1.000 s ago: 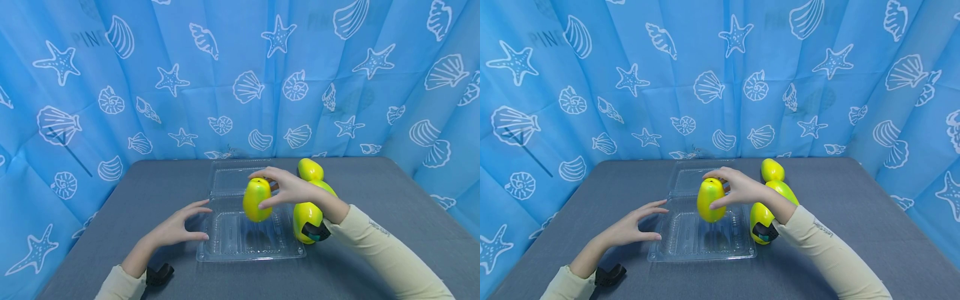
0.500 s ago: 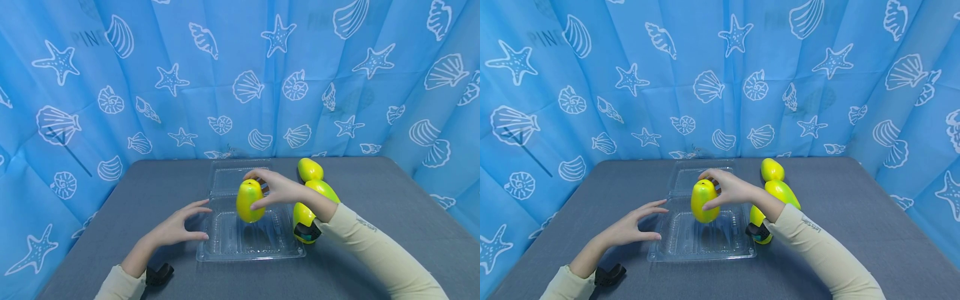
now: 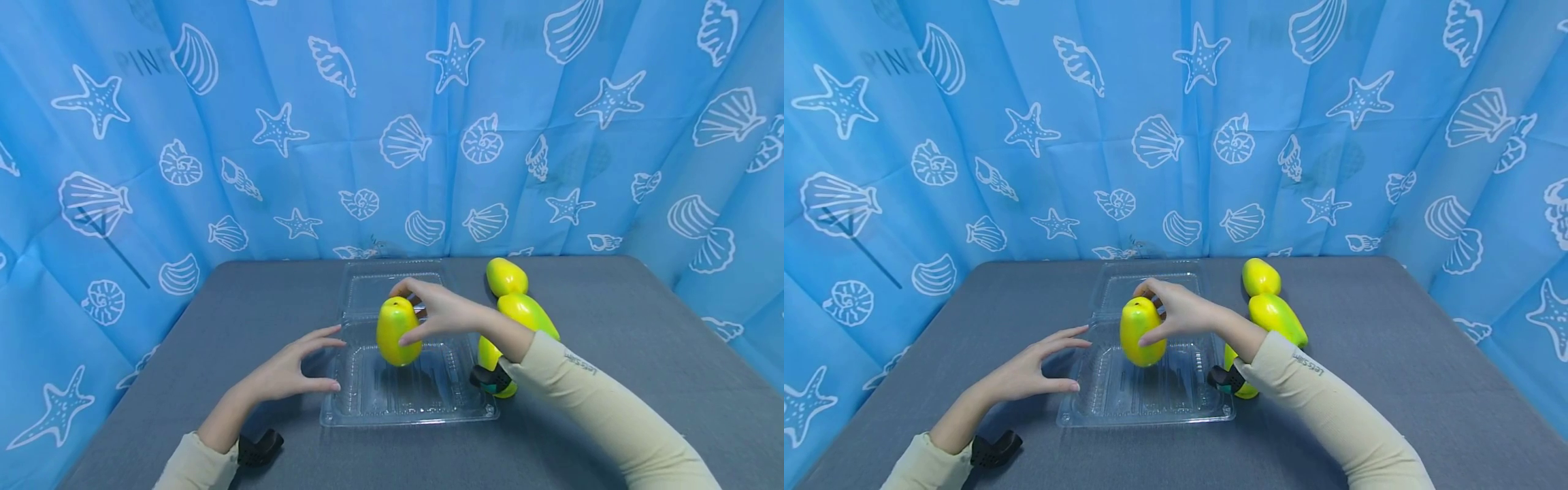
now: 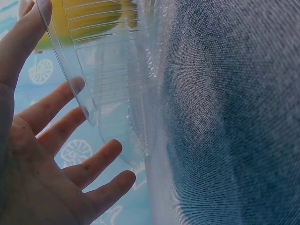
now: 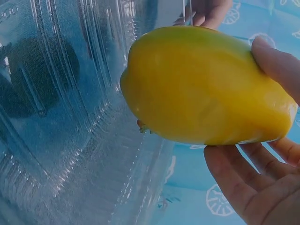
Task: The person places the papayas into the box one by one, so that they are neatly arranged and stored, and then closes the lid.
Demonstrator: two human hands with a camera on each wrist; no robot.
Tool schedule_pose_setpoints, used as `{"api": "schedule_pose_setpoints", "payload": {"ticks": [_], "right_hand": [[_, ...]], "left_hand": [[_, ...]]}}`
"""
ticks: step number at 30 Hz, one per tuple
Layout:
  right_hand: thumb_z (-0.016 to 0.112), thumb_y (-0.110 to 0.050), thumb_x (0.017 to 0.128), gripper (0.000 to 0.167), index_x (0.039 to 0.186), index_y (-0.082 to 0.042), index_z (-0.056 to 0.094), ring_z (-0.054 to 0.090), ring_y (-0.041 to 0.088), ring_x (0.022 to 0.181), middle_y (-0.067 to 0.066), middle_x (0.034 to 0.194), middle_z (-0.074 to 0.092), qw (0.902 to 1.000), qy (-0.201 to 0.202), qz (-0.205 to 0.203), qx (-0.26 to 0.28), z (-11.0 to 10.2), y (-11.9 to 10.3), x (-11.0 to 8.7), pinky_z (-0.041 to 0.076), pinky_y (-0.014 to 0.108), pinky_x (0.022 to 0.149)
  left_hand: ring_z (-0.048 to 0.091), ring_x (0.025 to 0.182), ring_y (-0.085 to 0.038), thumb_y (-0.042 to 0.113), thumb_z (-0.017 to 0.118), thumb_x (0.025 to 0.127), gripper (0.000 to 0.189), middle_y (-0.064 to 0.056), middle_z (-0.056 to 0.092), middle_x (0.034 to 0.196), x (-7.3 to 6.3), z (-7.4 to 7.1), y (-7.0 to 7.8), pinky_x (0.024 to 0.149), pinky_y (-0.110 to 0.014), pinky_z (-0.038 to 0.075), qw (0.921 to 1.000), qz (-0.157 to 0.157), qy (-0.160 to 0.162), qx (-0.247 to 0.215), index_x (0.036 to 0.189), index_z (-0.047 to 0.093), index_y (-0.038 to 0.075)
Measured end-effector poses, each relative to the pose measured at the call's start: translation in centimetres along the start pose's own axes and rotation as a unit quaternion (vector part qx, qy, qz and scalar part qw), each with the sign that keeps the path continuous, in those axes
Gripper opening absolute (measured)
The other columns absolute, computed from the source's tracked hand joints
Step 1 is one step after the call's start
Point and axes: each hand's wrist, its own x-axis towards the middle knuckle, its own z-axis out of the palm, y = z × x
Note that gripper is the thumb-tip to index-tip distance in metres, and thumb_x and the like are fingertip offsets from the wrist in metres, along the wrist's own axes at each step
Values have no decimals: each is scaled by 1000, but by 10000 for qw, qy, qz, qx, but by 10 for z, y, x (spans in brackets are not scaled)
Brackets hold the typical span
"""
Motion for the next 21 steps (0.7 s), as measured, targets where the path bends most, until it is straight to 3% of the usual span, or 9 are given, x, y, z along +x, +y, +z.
{"api": "schedule_pose_setpoints", "payload": {"ticks": [21], "right_hand": [[79, -17, 74, 62, 124, -5, 44, 56, 27, 112, 11, 123, 55, 9996, -242, 43, -169, 18, -4, 19, 53, 31, 91]], "left_hand": [[26, 140, -40, 34, 71, 81, 59, -8, 28, 154, 1, 0, -2, 102, -69, 28, 10000, -25, -56, -5, 133, 51, 16]]}}
